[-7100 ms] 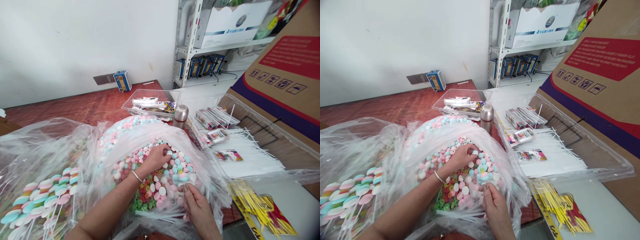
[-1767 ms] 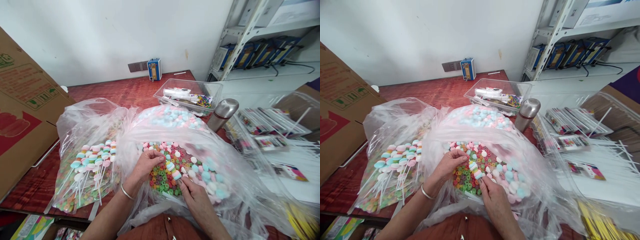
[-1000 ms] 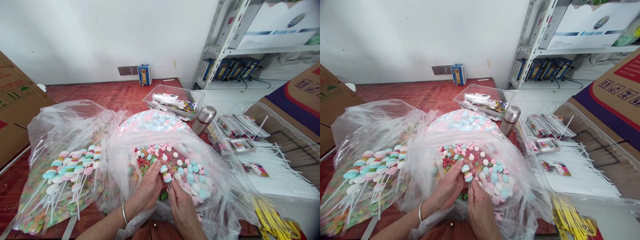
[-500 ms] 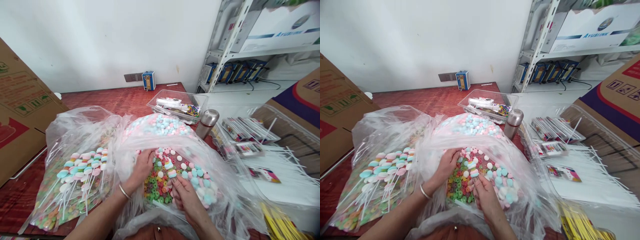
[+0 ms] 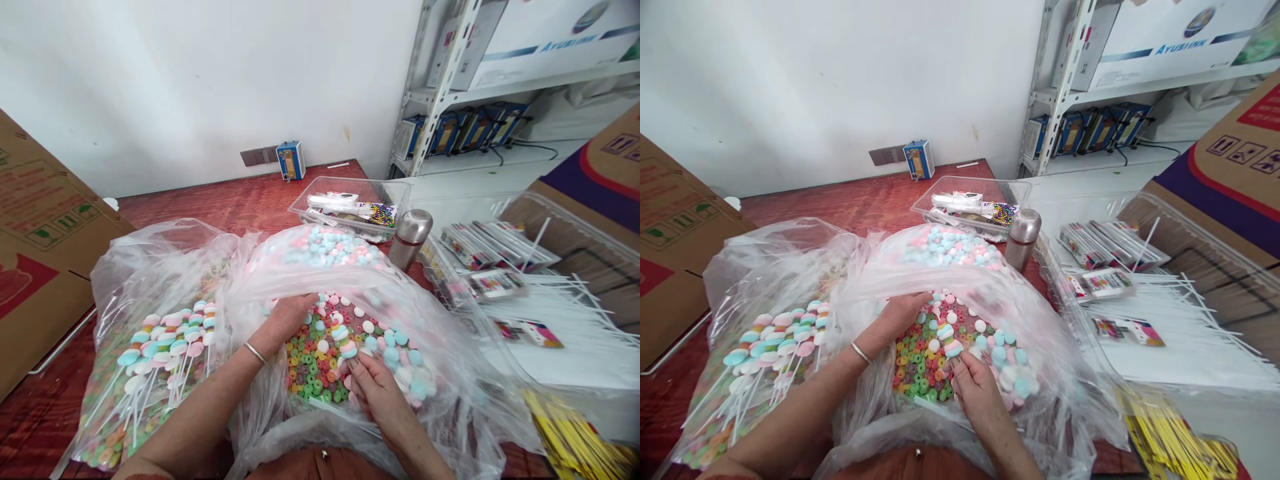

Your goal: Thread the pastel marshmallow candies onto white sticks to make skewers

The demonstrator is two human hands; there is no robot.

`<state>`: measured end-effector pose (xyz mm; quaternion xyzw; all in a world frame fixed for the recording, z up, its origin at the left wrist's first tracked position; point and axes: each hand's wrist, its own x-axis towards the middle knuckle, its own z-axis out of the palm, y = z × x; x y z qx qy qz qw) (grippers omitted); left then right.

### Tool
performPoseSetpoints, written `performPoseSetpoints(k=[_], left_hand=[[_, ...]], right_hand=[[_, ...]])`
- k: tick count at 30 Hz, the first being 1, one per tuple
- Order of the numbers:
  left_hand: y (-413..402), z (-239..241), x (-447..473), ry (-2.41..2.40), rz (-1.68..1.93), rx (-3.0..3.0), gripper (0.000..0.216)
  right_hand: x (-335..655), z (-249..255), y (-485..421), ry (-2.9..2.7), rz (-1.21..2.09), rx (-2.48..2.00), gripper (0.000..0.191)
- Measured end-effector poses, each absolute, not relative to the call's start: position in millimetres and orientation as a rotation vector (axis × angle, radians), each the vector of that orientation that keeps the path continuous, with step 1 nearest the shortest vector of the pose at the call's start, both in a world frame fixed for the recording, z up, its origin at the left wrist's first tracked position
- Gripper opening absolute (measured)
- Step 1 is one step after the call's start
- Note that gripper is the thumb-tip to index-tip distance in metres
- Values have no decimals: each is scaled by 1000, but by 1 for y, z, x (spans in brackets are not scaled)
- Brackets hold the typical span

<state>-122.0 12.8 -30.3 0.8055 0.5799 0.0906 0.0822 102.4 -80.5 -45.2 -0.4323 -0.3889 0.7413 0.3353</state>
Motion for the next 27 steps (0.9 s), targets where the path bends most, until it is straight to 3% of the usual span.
performPoseSetpoints(k=[4,10,17,20,24,27], left_hand=[[14,-25,-124,1622,136,2439,40],[19,-19,-118,1643,24,2382,25],[24,-10,-117,1809,132,2197,22],[15,-8,-112,1789,422,1935,28],[-7,-10,-94,1398,999,1136,39],[-22,-9,-82,1285,1109,902,42]], right_hand=[[103,-47,-81,-999,1957,-1132,49],[102,-51,-78,-1020,1964,-1145,53],[103,-49,-81,-1080,1917,-1139,49],[105,-42,-82,-1220,1838,-1167,45],[107,-34,-83,-1380,1749,-1195,40],[107,-31,-84,-1443,1697,-1226,38]])
